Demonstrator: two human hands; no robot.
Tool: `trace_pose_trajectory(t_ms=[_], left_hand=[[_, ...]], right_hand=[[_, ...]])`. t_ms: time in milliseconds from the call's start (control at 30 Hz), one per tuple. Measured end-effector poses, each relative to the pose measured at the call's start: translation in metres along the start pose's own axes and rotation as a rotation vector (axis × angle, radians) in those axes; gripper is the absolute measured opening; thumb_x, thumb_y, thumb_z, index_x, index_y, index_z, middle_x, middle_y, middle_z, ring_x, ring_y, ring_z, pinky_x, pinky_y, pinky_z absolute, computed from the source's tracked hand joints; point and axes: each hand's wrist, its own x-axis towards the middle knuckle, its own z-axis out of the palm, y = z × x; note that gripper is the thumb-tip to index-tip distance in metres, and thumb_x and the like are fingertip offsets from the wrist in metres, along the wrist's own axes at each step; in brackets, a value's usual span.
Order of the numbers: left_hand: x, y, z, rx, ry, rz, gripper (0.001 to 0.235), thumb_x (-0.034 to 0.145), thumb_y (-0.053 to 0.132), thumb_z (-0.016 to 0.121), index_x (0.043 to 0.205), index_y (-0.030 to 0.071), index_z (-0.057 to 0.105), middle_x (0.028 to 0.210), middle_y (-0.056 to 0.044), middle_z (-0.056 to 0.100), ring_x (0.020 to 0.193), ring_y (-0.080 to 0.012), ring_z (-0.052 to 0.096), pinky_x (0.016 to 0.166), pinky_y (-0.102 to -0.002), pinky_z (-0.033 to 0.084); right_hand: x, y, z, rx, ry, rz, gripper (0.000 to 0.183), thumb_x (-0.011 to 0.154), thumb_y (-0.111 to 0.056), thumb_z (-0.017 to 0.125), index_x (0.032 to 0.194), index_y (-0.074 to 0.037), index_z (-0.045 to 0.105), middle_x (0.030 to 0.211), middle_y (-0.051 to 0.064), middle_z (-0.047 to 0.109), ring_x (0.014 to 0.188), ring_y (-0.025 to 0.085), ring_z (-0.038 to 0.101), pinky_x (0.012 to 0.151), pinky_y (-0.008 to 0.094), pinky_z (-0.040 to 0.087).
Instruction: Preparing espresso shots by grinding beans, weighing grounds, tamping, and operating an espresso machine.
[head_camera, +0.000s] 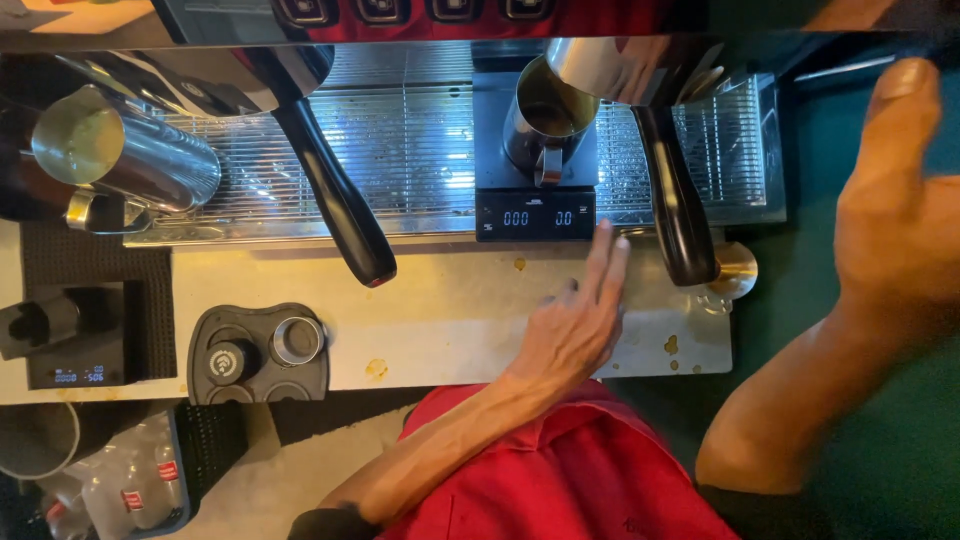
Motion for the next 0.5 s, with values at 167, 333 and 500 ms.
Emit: trace_pose_trajectory(t_ms=[167,333,500], left_hand=[[-0.017,-0.001,0.010,-0.276,-0.147,0.270,0.056,0.105,0.025,0.055,0.155,0.004,0.038,0.162,-0.023,0.042,0.075,-0.0290,0.071,0.039,-0.025,0.041],[-0.027,-0.009,0.022,-0.361,-0.334,0.382,0.014,0.108,0.018,0.051,0.113,0.006,0.058,0.087,-0.011,0.064,0.054,-0.0221,0.056,0.044,-0.036,0.045],[-0.040,-0.008,0.016,-0.415,-0.286,0.387,0.017,0.106,0.017,0.052,0.115,0.005,0.059,0.091,-0.013,0.067,0.054,-0.0282,0.058,0.046,-0.041,0.044]], right_hand=[[0.008,-0.012,-0.006,0.245,-0.163,0.297,0.054,0.160,-0.031,0.066,0.110,-0.011,0.063,0.076,-0.002,0.045,0.054,0.012,0.033,0.046,0.027,0.021],[0.006,-0.009,0.000,-0.048,-0.113,0.204,0.054,0.159,-0.041,0.065,0.109,-0.020,0.064,0.072,-0.008,0.042,0.051,0.006,0.030,0.041,0.025,0.019],[0.006,0.008,-0.004,-0.477,-0.089,0.043,0.018,0.150,-0.038,0.044,0.144,-0.022,0.048,0.119,-0.007,0.046,0.087,-0.001,0.046,0.074,0.017,0.034]])
